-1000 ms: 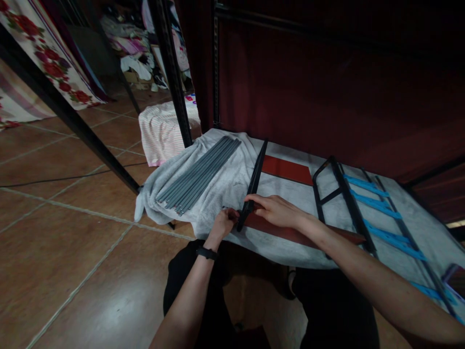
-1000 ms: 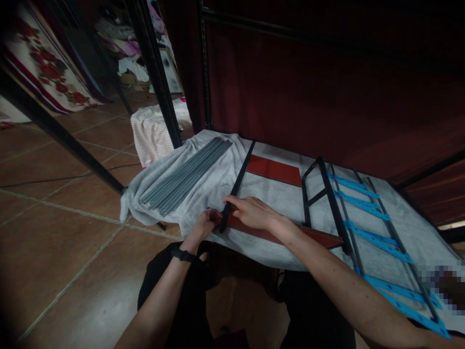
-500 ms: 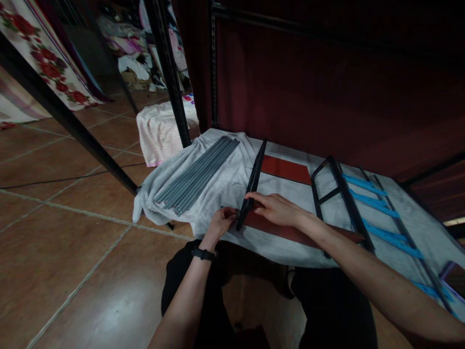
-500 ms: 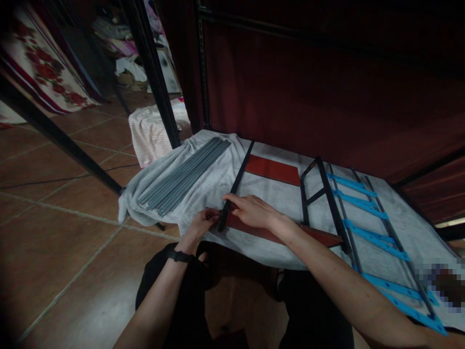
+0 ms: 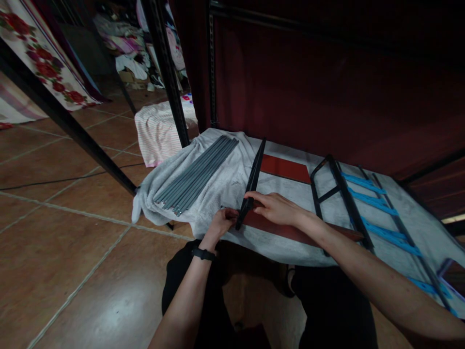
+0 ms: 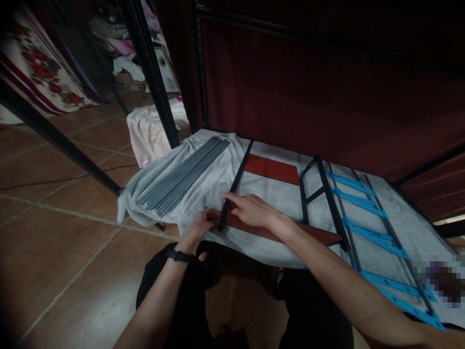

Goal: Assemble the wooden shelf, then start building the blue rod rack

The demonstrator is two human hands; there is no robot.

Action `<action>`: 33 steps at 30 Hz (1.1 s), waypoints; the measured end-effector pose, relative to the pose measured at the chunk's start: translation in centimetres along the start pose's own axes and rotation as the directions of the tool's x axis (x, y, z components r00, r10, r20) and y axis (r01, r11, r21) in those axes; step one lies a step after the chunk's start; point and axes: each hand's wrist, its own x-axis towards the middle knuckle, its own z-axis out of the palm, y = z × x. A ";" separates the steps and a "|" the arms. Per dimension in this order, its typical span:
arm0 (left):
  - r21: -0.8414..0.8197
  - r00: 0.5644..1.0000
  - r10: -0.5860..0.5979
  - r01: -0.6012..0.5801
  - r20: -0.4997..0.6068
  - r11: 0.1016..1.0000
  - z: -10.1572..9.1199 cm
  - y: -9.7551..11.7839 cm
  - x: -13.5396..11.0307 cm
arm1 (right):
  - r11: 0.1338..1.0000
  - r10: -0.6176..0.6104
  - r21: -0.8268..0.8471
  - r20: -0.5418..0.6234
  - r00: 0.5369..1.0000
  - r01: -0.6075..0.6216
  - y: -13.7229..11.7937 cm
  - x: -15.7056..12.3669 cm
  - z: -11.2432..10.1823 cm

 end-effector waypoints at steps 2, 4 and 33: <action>0.072 1.000 0.005 -0.003 -0.029 0.997 -0.2 0.0 -0.1 | 1.000 -0.002 -0.003 -0.004 1.000 0.002 0.1 0.0 0.0; 0.159 0.998 0.003 0.007 -0.062 0.987 -0.1 -0.1 -0.1 | 1.000 -0.016 -0.007 -0.009 1.000 0.016 0.2 0.0 0.1; 0.254 1.000 -0.021 0.015 0.018 0.967 -0.3 0.5 -0.7 | 1.000 -0.016 0.001 -0.012 1.000 0.017 -0.2 0.0 -0.1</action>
